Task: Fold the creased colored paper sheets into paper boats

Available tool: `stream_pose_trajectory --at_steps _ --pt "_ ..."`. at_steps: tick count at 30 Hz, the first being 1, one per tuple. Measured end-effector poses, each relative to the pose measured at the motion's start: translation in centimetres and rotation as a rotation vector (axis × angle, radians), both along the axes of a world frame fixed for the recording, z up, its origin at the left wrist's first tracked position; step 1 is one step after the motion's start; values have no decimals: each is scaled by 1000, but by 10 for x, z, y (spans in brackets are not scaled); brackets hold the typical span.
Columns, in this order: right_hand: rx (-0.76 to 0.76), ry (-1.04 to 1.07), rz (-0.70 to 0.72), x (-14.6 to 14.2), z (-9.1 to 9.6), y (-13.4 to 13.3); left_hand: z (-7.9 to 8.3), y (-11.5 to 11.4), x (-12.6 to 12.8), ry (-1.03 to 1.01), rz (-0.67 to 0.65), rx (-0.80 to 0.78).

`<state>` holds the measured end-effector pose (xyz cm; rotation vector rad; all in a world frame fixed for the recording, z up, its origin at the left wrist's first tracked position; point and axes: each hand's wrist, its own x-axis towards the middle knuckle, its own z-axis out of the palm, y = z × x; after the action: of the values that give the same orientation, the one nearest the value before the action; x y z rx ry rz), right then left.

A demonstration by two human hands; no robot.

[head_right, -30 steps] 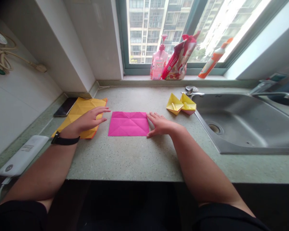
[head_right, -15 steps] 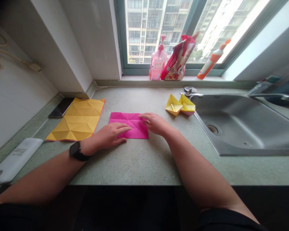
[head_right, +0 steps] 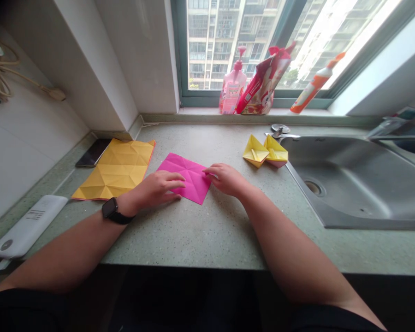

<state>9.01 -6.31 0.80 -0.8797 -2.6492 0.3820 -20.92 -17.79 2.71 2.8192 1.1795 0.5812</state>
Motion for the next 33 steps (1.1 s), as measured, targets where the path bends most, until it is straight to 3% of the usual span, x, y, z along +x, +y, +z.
stream_pose_trajectory --at_steps 9,17,24,33 --pt "-24 39 9 1 0 2 0 -4 7 114 -32 91" --pt "-89 19 -7 1 8 -1 1 -3 7 74 -45 112" --pt "-218 -34 133 11 16 -5 0 -2 3 3 33 94" --pt "-165 5 123 9 11 -4 0 -3 13 50 3 114"
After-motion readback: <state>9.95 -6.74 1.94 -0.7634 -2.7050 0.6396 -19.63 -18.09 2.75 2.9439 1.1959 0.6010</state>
